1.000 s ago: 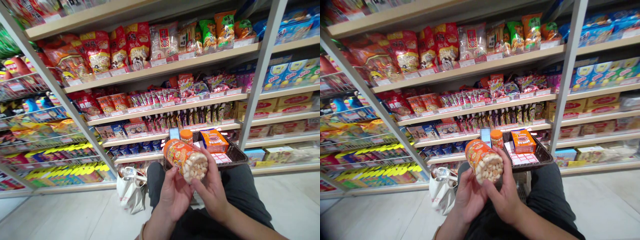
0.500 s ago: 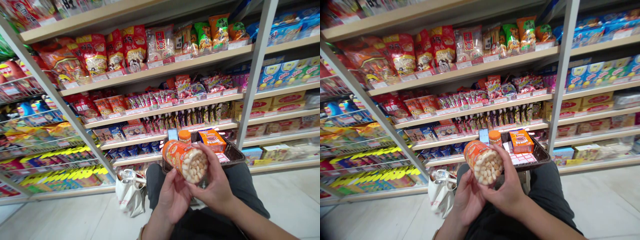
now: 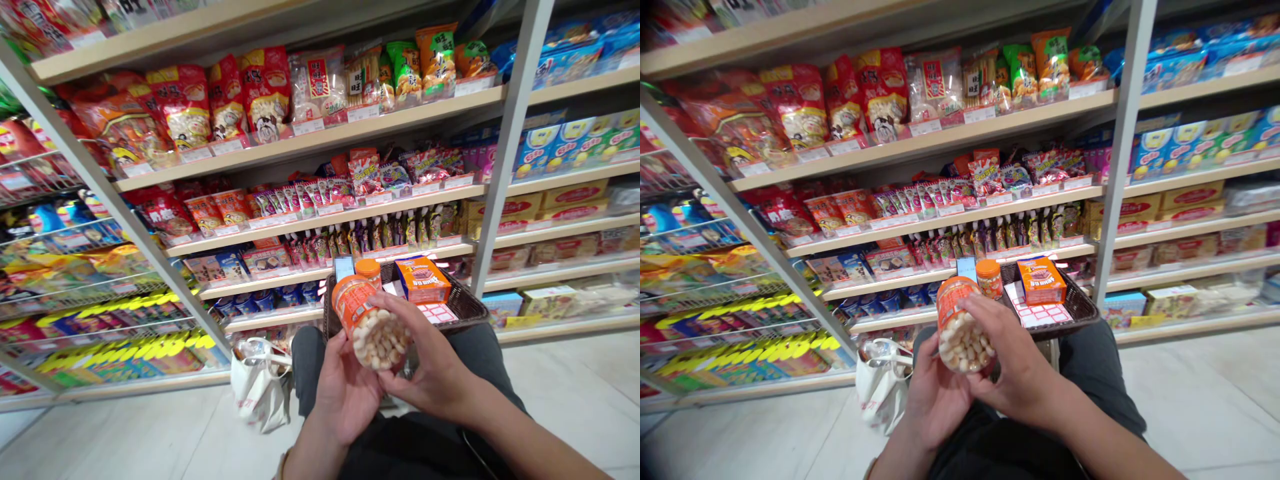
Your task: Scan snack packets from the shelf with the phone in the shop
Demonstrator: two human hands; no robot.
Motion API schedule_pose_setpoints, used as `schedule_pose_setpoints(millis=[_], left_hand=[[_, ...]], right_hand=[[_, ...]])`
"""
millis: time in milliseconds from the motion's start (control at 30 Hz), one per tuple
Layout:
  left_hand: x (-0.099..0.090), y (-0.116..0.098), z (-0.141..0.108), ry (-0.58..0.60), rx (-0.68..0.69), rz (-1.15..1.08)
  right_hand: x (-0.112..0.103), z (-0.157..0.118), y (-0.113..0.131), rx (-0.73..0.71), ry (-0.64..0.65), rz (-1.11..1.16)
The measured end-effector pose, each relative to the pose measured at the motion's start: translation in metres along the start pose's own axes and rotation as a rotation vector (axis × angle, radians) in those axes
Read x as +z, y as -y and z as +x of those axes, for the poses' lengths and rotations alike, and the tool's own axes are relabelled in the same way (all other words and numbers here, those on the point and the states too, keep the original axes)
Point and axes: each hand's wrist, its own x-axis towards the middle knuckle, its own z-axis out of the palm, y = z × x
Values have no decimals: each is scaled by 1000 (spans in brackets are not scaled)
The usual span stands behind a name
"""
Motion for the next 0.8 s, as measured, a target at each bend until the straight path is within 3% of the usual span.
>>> schedule_pose_setpoints(millis=[300,567,800], left_hand=[[-5,0,1,-75,-42,-56],[-10,2,-1,-119,-64,-32],[-16,1,4,-86,41,-21]], right_hand=[[-4,-2,3,-7,68,67],[11,-7,-7,238,-196,116],[19,-14,-14,293,-125,228]])
